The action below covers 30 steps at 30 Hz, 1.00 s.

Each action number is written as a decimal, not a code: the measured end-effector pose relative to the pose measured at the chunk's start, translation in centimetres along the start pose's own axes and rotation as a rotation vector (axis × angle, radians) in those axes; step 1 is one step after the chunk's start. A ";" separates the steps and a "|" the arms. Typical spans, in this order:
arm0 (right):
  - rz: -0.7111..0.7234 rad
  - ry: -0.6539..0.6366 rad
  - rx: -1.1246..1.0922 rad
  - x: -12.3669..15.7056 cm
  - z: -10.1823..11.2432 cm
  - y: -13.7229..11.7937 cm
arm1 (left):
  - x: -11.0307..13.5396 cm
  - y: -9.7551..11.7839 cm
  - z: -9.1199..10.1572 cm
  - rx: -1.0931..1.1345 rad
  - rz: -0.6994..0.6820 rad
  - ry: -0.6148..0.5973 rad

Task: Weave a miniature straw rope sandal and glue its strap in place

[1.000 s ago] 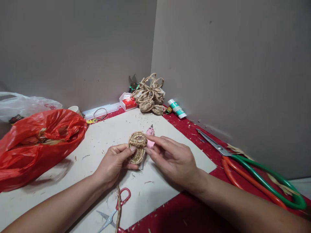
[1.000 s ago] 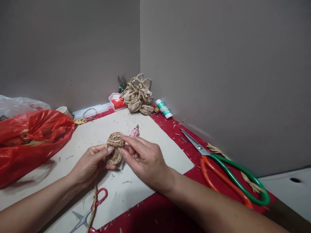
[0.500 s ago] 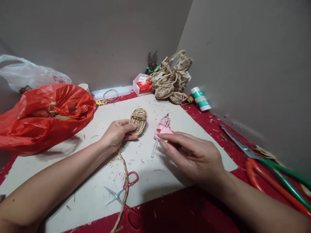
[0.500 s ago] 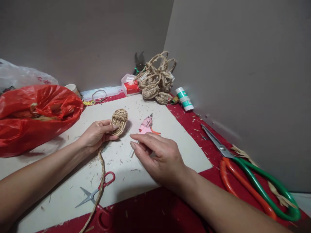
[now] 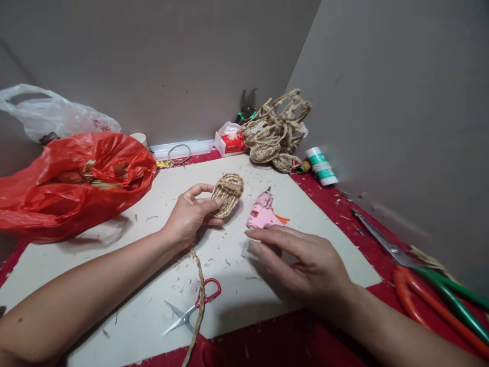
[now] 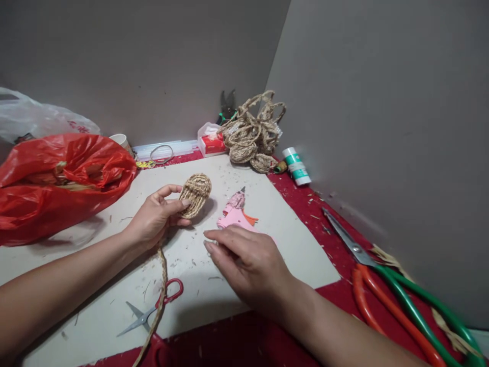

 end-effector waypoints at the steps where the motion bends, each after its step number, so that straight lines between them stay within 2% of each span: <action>1: -0.080 0.026 -0.023 0.0 0.3 0.9 | 0.3 0.0 -0.3 0.003 -0.001 -0.020; 5: -0.483 0.106 -0.249 1.0 0.4 5.1 | 1.6 -0.2 -1.9 0.020 0.011 -0.113; 7: -0.596 0.101 -0.425 1.3 -0.4 6.0 | 2.3 -0.3 -2.7 0.030 0.023 -0.157; 10: -0.620 0.056 -0.586 1.0 -1.2 5.6 | 3.1 -0.6 -3.5 0.038 0.030 -0.186; 13: -0.639 0.037 -0.616 0.9 -1.3 5.3 | 3.6 -0.6 -3.7 0.033 0.009 -0.174; 18: -0.714 0.039 -0.673 1.6 -1.5 5.9 | 4.1 0.6 -4.0 -0.128 -0.127 -0.190; 21: -0.748 0.020 -0.738 2.0 -1.9 6.3 | 4.2 1.4 -3.7 -0.144 -0.199 -0.161; 27: -0.763 -0.041 -0.767 2.1 -2.5 6.0 | 4.1 1.4 -2.9 -0.079 -0.171 -0.070; 30: -0.728 -0.040 -0.739 2.0 -2.4 5.7 | 4.2 1.6 -3.0 -0.121 -0.205 -0.078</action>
Point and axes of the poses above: each hand's wrist, its own x-axis away from the middle knuckle, its own z-axis out of the back of the hand, y = z × x, the point moved 10 cm from there along -x, towards the middle knuckle, and after that the axes turned 4 degrees about z, right-handed, at the moved point
